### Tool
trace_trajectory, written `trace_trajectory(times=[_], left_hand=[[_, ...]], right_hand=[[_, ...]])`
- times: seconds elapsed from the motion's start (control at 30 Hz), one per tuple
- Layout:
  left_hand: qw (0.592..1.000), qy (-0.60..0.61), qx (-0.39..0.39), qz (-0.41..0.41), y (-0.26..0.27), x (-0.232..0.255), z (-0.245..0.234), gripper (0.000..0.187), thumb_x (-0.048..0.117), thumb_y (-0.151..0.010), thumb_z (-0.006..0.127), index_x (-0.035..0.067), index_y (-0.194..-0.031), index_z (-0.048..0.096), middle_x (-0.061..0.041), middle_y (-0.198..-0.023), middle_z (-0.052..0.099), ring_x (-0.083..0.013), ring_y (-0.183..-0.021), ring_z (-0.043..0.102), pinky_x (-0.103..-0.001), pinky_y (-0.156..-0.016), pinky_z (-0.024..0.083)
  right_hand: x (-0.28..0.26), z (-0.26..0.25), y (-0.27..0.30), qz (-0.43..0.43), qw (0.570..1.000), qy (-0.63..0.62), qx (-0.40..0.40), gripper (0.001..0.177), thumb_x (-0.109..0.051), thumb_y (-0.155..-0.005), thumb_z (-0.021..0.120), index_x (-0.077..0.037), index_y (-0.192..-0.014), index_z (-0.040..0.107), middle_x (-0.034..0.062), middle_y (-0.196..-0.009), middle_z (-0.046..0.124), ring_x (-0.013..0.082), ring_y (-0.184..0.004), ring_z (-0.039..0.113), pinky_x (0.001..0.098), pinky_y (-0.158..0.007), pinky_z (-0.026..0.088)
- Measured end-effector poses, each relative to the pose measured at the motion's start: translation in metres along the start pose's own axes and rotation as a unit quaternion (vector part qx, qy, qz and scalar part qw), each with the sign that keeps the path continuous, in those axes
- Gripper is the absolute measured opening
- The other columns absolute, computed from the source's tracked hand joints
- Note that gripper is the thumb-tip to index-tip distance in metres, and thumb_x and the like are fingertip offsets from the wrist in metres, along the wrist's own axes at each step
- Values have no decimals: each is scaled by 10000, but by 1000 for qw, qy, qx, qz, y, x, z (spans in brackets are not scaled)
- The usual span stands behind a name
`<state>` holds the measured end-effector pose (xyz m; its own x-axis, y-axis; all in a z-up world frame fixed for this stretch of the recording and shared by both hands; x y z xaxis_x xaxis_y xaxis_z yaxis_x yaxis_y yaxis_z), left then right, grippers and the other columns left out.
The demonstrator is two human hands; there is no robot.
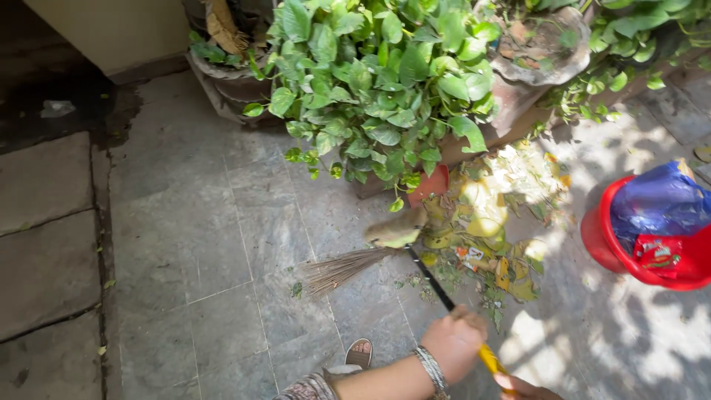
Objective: Sweep dry leaves and debris from a tiled outdoor floor into a pile and toward a bucket.
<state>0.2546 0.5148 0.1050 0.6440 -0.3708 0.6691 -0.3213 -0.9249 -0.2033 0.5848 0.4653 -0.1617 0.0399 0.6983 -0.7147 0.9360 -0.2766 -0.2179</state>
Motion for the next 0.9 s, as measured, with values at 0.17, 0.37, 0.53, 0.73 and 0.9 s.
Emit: trace_trajectory(times=[0.17, 0.37, 0.53, 0.73, 0.9], left_hand=[[995, -76, 14, -56, 20, -97, 24, 168, 22, -768, 666, 55, -932, 652, -153, -1037, 712, -352, -1110, 680, -432, -883, 602], [980, -26, -72, -183, 30, -193, 114, 192, 69, -796, 703, 71, -987, 728, -144, -1125, 704, -362, -1135, 641, -469, -962, 528], [979, 58, -145, -129, 13, -152, 166, 280, 164, -783, 735, 154, -1060, 775, -144, -1152, 710, -355, -1156, 630, -458, -1022, 476], [989, 33, -73, -120, -1, -58, 27, 193, 127, -791, 707, 92, -978, 735, -138, -1066, 713, -350, -1083, 668, -500, -876, 563], [992, -5, 1, -125, 16, -53, -45, 180, 112, -729, 726, 40, -889, 685, -144, -998, 708, -330, -1050, 685, -463, -838, 588]], right_hand=[[-62, -40, -211, 363, 857, -343, 126, 167, -41, -959, 551, -15, -1113, 611, -50, -937, 489, 22, -883, 509, 100, -726, 410], [-124, -89, -309, 223, 940, -18, 259, 163, 56, -757, 779, -17, -899, 750, 110, -950, 817, 215, -1014, 807, 306, -853, 617], [-97, -78, -250, 310, 911, 35, 271, 160, 12, -733, 758, -29, -887, 770, 119, -993, 813, 203, -924, 808, 303, -867, 590], [66, -20, -47, 77, 991, -64, 93, 179, -9, -820, 689, 107, -949, 732, 278, -1064, 733, 380, -1025, 689, 421, -904, 516], [-2, -64, -147, -73, 995, -66, -17, 158, -28, -874, 709, 102, -964, 703, 252, -1078, 760, 367, -1099, 713, 402, -915, 580]])
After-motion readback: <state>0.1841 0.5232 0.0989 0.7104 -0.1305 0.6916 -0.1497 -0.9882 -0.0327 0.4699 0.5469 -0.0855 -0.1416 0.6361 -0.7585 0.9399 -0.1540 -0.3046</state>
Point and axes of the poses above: each hand's wrist, its own y-axis away from the middle knuckle, its own z-axis out of the palm, x = y × z, the point moved 7 cm from there along -y, towards the middle knuckle
